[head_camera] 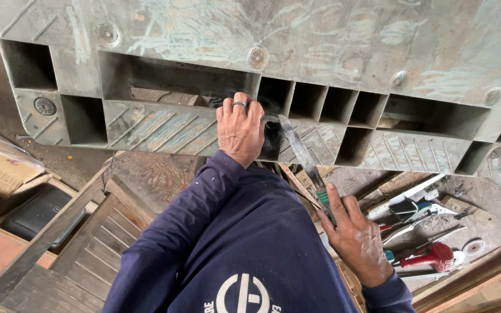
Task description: The person uses a handheld welding torch to join sections of a large, gray metal structure with a grid-like pattern. They hold the torch with their right hand and stabilize the workpiece with their left hand, moving along the seams to apply welds. The person briefly uses pliers to adjust a small metal piece before continuing the welding process.
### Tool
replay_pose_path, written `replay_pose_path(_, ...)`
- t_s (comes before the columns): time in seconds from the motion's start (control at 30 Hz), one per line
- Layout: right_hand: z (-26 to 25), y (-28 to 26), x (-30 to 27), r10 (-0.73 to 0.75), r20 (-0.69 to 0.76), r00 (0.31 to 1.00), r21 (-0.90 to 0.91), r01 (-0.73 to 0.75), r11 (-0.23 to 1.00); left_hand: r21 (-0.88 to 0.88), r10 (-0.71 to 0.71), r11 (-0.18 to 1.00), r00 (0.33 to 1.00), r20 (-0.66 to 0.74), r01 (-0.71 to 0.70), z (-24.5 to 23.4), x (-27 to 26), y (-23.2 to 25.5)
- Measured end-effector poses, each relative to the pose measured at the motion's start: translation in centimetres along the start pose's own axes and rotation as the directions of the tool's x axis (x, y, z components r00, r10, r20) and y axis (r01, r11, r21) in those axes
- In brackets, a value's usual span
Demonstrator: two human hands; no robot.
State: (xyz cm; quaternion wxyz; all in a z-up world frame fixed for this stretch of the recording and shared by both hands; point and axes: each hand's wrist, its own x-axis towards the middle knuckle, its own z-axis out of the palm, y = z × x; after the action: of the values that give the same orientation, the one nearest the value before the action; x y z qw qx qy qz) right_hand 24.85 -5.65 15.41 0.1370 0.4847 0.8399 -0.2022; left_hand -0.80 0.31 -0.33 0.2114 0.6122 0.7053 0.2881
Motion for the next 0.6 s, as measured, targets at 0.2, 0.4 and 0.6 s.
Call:
replay_pose_path(0.2, -0.2, 1.4, 0.0, -0.037, 0.016, 0.999, 0.011, 0.036, 0.999, -0.025, -0.017, 1.0, 1.0, 0.0, 0.017, 0.0, 0.0, 0.1)
replay_pose_path(0.4, 0.8, 4.2, -0.4, -0.058, 0.026, 0.998, 0.305, 0.048, 0.951, -0.092, -0.057, 0.994, 0.998, -0.012, 0.056, -0.4, -0.1, 0.3)
replay_pose_path(0.6, 0.8, 6.3, -2.7, 0.314, 0.322, 0.893, 0.654, -0.449, 0.608, 0.018, -0.085, 0.996, 0.989, -0.117, 0.088, -0.4, 0.0, 0.8)
